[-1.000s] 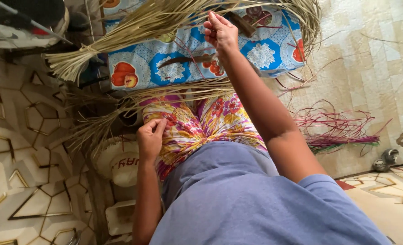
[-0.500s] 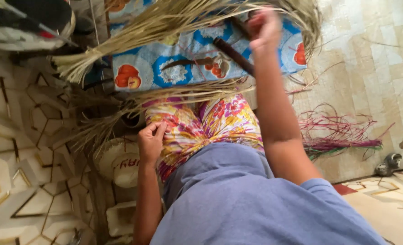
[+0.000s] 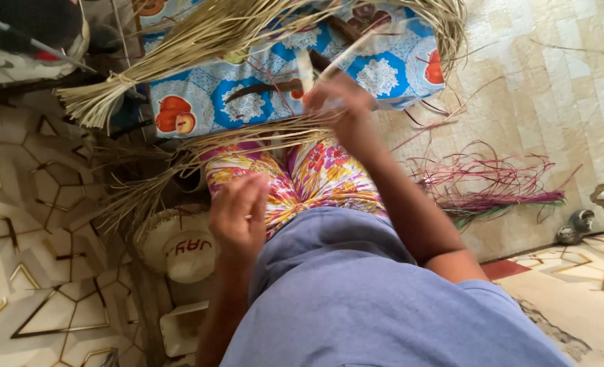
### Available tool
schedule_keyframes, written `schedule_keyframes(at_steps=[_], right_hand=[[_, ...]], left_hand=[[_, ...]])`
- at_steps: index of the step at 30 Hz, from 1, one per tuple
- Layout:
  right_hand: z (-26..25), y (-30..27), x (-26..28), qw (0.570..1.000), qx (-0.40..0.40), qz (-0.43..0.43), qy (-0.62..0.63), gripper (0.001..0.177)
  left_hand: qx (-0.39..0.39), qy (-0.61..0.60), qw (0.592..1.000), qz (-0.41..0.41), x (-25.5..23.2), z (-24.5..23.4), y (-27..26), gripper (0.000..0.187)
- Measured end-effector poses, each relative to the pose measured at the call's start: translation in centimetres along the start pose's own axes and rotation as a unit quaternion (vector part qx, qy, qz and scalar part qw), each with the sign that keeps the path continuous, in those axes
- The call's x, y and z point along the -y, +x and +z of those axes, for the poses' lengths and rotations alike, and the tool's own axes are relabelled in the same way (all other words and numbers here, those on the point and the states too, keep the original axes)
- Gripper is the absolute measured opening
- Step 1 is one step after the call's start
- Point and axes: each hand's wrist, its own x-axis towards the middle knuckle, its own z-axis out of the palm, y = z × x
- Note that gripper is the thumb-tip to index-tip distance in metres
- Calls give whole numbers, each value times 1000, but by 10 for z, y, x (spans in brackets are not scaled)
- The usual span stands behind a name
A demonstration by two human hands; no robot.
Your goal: Weaving natural fibers together to form a structured component for a toy, using a small wooden tool to assist in the process.
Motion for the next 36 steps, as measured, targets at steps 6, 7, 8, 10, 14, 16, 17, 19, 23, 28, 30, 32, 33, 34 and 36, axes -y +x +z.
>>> schedule_keyframes(at_steps=[6,7,8,10,14,16,17,19,23,28,30,32,33,34,36], right_hand=[[27,-18,38,971,101,-216,21,12],[18,-14,46,971,101,-215,21,12],[9,-10,54,973,100,-206,6,12],[-4,-8,57,976,102,-191,-10,14],[-33,-3,17,985,63,-146,-65,11],[-45,-1,4,987,49,-128,-85,14],[-49,-1,3,983,25,-126,-135,9],[-46,1,7,975,1,-123,-183,11],[-18,6,33,957,15,-162,-242,15],[3,8,31,952,17,-222,-208,8],[5,5,19,954,14,-214,-212,9],[7,-2,8,952,-58,-218,-209,11],[8,-3,3,943,-133,-223,-207,15],[13,-5,-16,943,-133,-224,-206,15],[20,-11,-55,961,-142,-148,-183,11]], left_hand=[[71,27,997,10,-37,-7,39,25],[72,26,997,10,-33,-7,38,25],[104,21,994,-16,-29,-6,36,27],[139,12,989,-44,-16,-7,26,29],[88,109,989,-49,23,-30,20,5],[48,170,983,-53,32,-50,28,7],[43,232,971,-47,31,-57,36,6],[40,292,955,-42,18,-57,51,15],[115,133,983,-53,-4,-11,55,33],[103,13,994,-10,-6,28,54,20],[103,-27,993,-48,7,36,51,21],[102,0,992,-73,16,43,47,16],[98,27,990,-93,22,47,47,10],[97,28,991,-93,22,44,51,10],[84,44,983,-155,21,37,57,6]])
